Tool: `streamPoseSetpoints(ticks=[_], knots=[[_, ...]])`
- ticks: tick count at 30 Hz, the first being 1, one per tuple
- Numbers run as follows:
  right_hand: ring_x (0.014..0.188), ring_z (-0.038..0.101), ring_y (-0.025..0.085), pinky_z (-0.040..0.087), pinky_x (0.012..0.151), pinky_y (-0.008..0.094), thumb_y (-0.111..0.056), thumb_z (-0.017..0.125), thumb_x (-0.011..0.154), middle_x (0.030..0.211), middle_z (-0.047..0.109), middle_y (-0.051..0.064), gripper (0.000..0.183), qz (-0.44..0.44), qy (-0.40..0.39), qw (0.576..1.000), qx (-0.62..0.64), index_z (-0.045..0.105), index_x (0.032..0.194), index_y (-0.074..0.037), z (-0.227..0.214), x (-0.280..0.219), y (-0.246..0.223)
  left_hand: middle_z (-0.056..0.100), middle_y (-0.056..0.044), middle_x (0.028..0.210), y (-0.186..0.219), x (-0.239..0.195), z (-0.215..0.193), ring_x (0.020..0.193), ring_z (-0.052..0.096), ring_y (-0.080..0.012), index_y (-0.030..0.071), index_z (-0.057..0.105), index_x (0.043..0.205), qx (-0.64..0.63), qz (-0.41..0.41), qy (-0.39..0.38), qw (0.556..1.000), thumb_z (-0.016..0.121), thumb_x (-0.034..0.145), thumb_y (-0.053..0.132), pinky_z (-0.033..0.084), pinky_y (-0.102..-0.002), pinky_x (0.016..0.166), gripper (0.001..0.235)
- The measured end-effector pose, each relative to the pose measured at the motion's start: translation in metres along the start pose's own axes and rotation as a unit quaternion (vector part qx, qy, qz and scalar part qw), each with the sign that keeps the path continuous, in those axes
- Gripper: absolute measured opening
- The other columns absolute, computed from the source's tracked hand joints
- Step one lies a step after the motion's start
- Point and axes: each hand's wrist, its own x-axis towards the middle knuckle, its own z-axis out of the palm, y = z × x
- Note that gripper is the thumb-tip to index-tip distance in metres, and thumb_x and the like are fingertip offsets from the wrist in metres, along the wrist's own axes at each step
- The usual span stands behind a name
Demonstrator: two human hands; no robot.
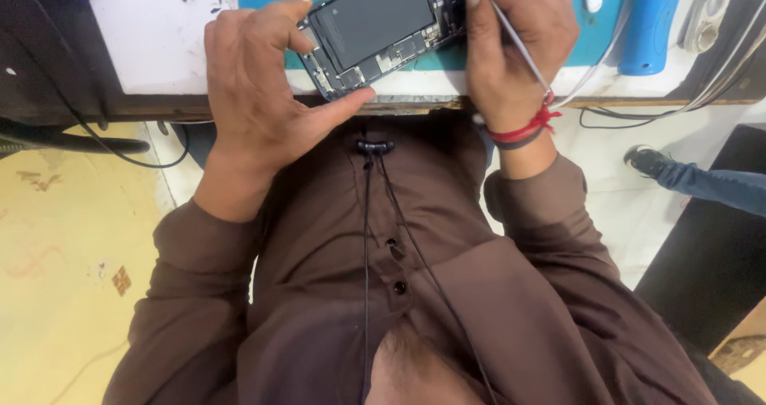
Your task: The person disassembles a smartphone, removes the back cover, and cleans internal components with a cotton swab. They then apply adhesive to a metal shielding plate and place it onto the phone chassis.
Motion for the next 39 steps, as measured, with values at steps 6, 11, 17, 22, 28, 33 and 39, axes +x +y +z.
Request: streamPoseSetpoints(ticks=[6,11,17,22,28,33,39], knots=[[0.095,0.067,0.028,0.052,0.086,0.038,-0.002,0.073,0.108,0.11,0.074,0.012,0.009,0.012,0.033,0.999,-0.031,0.072,0.117,-0.002,0.002,-0.004,-0.003,0.056,0.0,0.109,0.0,0.001,0.001,0.098,0.048,-0.023,0.008,0.047,0.135,0.016,-0.004,0.006,1.0,0.104,0.078,0.043,0.039,-0.038,0.092,0.088],[0.086,0.065,0.031,0.049,0.079,0.038,0.001,0.075,0.105,0.101,0.071,0.014,0.007,0.024,0.018,1.0,-0.009,0.071,0.111,-0.001,-0.001,0.0,-0.001,0.054,0.001,0.104,-0.002,0.0,-0.001,0.097,0.049,-0.0208,0.008,0.045,0.137,0.015,0.023,0.01,1.0,0.1,0.08,0.04,0.039,-0.036,0.091,0.086],[0.092,0.065,0.031,0.05,0.08,0.037,0.0,0.074,0.107,0.105,0.071,0.015,0.006,-0.02,0.01,0.999,-0.048,0.071,0.113,0.001,-0.002,0.005,-0.005,0.056,0.0,0.114,-0.002,0.001,0.0,0.1,0.048,-0.0223,0.008,0.047,0.134,0.021,0.019,0.017,0.999,0.103,0.081,0.041,0.039,-0.037,0.092,0.084],[0.081,0.066,0.019,0.051,0.074,0.028,-0.003,0.074,0.113,0.096,0.073,0.012,0.007,0.074,0.018,0.995,0.071,0.074,0.111,0.004,-0.006,0.005,0.003,0.057,-0.002,0.121,-0.004,0.002,0.002,0.103,0.049,-0.0225,0.009,0.045,0.127,0.018,0.025,0.017,0.999,0.101,0.079,0.041,0.04,-0.037,0.095,0.08],[0.075,0.061,0.011,0.046,0.069,0.023,-0.006,0.077,0.114,0.092,0.072,0.009,0.012,0.101,0.007,0.99,0.101,0.076,0.112,0.006,-0.007,0.007,0.008,0.058,-0.001,0.121,-0.002,0.001,0.0,0.105,0.051,-0.0244,0.006,0.051,0.133,0.006,0.004,-0.004,1.0,0.103,0.077,0.04,0.041,-0.04,0.097,0.083],[0.078,0.065,0.016,0.047,0.068,0.025,-0.004,0.073,0.11,0.093,0.072,0.012,0.01,0.054,0.006,0.995,0.078,0.074,0.112,0.005,-0.006,0.015,0.002,0.058,-0.005,0.132,-0.003,0.001,0.001,0.107,0.051,-0.0247,0.011,0.045,0.117,0.007,0.021,0.018,1.0,0.103,0.081,0.04,0.041,-0.037,0.097,0.074],[0.088,0.064,0.031,0.048,0.077,0.038,0.005,0.075,0.102,0.104,0.068,0.012,0.02,-0.061,-0.026,0.993,-0.093,0.068,0.12,-0.004,0.004,0.014,-0.021,0.059,-0.002,0.124,-0.001,0.003,0.003,0.104,0.05,-0.0249,0.006,0.049,0.122,0.024,0.031,0.026,0.999,0.103,0.078,0.039,0.041,-0.039,0.096,0.077]])
